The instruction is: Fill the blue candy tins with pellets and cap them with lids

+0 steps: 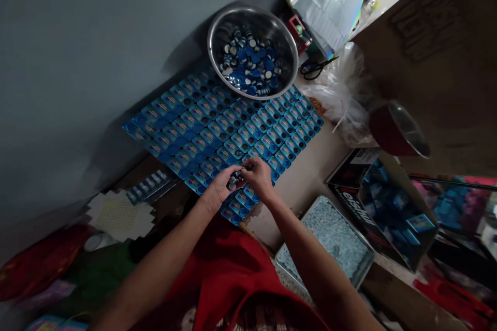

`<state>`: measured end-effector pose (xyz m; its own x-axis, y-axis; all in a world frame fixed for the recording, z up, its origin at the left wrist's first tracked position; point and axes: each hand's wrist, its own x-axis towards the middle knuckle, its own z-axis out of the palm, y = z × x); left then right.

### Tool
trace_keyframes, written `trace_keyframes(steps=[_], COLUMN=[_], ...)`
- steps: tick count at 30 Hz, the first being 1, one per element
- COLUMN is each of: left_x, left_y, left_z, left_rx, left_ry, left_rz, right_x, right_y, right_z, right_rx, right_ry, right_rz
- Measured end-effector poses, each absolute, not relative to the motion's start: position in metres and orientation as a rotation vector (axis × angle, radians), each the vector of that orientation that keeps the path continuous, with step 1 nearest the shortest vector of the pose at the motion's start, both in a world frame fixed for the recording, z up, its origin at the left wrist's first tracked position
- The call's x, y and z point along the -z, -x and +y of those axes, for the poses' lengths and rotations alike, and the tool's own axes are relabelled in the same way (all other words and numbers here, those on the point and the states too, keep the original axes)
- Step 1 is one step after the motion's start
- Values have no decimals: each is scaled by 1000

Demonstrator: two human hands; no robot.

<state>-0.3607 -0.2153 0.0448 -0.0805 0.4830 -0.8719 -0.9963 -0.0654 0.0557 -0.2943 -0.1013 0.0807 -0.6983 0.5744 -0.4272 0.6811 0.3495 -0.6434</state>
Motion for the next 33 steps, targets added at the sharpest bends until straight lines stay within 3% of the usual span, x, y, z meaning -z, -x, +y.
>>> trace_keyframes(steps=[5,8,11,15,20,24,28,30,33], left_x=[-44,-45,-50,-59,-60,-59,-60,-60,-58], left_y=[359,364,373,389,409,420,425,425,421], left_z=[-220,-218,-212,-210,-223,-234,-239,-239,-236], left_rx=[-1596,-1610,-1576,-1558,-1569,-1615,-1625,-1597,-1548], left_ry=[815,772,721,672,638,693,776,820,832], left_rz=[856,863,892,980,1077,1084,1052,974,922], right_x=[-76,-74,-69,-62,-57,-59,-72,-82,-92], right_y=[286,288,301,336,380,398,389,374,348], right_z=[-102,-99,-81,-43,-17,-2,-12,-29,-59], right_rx=[1902,1979,1712,992,371,323,318,466,996], right_ry=[-1457,-1484,-1501,-1341,-1119,-1066,-962,-877,-515], right_rz=[2101,2070,2281,2593,2536,2373,2543,2678,2793])
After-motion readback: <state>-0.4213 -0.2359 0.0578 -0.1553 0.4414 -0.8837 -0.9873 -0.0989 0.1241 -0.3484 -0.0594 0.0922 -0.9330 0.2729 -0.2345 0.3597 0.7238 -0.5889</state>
